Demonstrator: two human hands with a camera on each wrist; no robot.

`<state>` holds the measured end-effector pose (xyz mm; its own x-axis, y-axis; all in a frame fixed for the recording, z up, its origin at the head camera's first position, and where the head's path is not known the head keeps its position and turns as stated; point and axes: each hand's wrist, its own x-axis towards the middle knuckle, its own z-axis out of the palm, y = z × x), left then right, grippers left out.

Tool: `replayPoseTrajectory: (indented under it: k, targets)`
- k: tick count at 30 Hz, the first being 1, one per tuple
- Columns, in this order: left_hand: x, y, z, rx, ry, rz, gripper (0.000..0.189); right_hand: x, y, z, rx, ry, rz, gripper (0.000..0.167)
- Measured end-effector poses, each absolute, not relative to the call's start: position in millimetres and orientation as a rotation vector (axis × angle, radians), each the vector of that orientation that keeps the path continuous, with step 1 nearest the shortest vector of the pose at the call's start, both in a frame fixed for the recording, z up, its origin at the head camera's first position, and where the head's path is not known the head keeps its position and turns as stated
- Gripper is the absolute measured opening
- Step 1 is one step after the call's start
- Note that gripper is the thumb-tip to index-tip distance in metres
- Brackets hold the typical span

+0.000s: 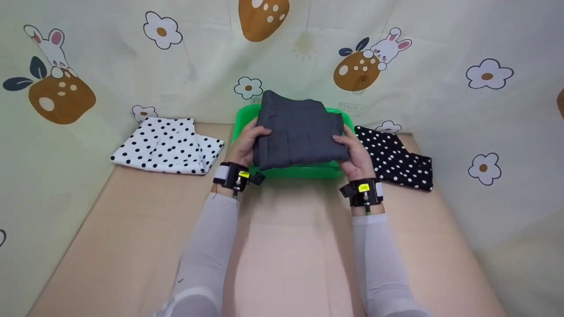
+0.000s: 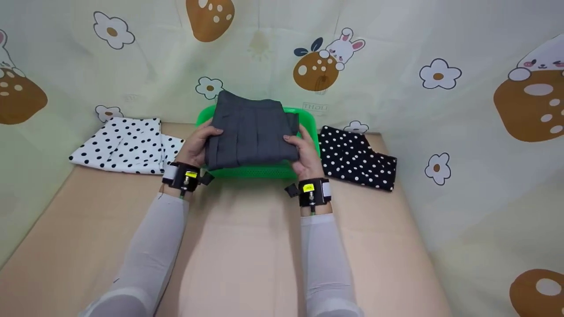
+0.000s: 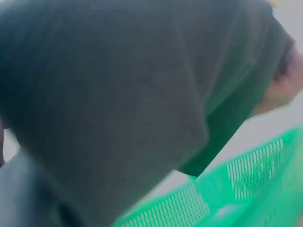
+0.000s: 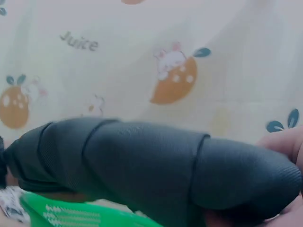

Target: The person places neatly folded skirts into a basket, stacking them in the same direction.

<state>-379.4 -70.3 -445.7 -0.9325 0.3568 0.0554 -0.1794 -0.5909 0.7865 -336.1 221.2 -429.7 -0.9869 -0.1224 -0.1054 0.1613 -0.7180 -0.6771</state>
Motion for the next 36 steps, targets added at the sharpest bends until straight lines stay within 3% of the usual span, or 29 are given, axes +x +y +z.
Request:
replayPoseTrajectory:
  k: [12,21,31,36]
  targets:
    - [-390.0,-68.3,-458.7,0.197,1.977,2.254,0.071,-348.8,219.4,-456.7,0.168,1.565,-2.677,0.076]
    - [-391.1,-64.4,-461.9,0.206,2.764,1.745,0.062,-351.2,212.2,-457.8,0.163,1.970,-2.564,0.066]
    - [-389.6,-60.8,-464.1,0.313,2.964,1.703,0.056,-353.3,204.1,-459.7,0.070,2.237,-2.527,0.061]
    - [-388.5,-59.9,-462.3,0.192,3.130,1.592,0.053,-352.8,205.8,-460.2,0.128,2.730,-2.190,0.061]
